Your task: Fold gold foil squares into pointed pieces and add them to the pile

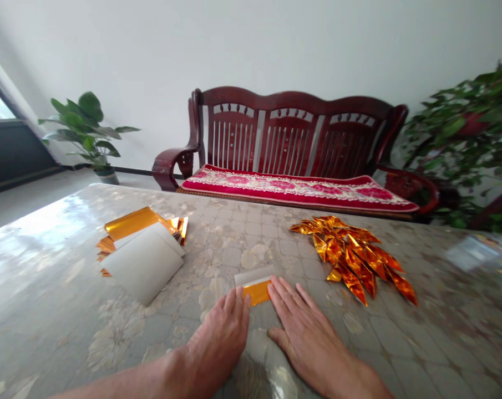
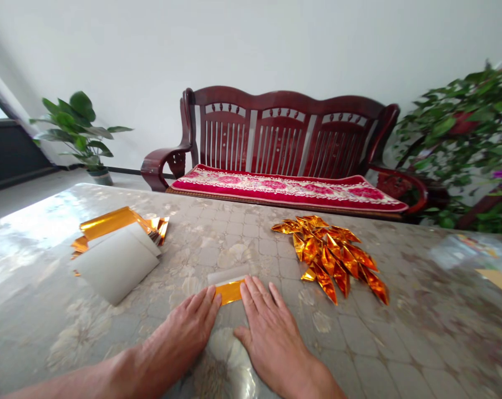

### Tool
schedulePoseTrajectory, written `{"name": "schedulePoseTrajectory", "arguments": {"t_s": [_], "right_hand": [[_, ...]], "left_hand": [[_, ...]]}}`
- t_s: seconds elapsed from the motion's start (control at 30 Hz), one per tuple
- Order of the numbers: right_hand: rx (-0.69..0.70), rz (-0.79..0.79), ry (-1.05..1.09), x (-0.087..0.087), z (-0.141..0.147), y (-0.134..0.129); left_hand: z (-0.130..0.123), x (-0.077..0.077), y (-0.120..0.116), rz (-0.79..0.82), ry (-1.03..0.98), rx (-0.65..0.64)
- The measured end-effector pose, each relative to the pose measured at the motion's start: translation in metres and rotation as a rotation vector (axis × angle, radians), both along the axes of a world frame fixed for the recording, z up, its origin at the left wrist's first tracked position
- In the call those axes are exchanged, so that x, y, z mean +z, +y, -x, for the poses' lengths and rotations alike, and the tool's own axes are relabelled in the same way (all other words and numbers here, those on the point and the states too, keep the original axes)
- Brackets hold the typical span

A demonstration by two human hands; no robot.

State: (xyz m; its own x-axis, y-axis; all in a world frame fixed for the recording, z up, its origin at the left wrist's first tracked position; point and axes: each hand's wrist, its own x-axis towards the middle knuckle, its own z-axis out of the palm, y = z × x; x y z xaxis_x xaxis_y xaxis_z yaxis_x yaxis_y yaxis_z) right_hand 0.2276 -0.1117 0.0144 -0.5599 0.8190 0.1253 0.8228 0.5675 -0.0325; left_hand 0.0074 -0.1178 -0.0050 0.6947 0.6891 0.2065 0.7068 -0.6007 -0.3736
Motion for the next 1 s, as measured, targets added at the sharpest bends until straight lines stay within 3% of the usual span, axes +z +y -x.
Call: {"name": "schedulePoseTrajectory", "arguments": {"t_s": [0.23,0.37,0.47,0.63,0.77,1.0], "right_hand": [[-0.1,0.017,-0.03,0.003,-0.008,0.01],[-0.224,-0.022,-0.067,0.001,-0.014,0.019],[-0.209,-0.064,-0.076,0.0,-0.019,0.025],[-0.15,-0.135,-0.05,-0.003,-0.026,0.029],[-0.119,-0.175,-0.018,-0.005,-0.028,0.03],[-0.058,-0.269,0.107,-0.002,-0.024,0.031]], "left_hand": [[-0.004,0.024,0.001,0.202,-0.035,-0.06],[-0.004,0.045,0.014,0.437,-0.126,-0.098],[0.0,0.052,0.027,0.502,-0.2,-0.093],[0.006,0.046,0.044,0.411,-0.373,-0.233],[0.008,0.039,0.053,0.284,-0.34,-0.298],[0.009,0.03,0.064,0.431,-0.409,-0.269]]}}
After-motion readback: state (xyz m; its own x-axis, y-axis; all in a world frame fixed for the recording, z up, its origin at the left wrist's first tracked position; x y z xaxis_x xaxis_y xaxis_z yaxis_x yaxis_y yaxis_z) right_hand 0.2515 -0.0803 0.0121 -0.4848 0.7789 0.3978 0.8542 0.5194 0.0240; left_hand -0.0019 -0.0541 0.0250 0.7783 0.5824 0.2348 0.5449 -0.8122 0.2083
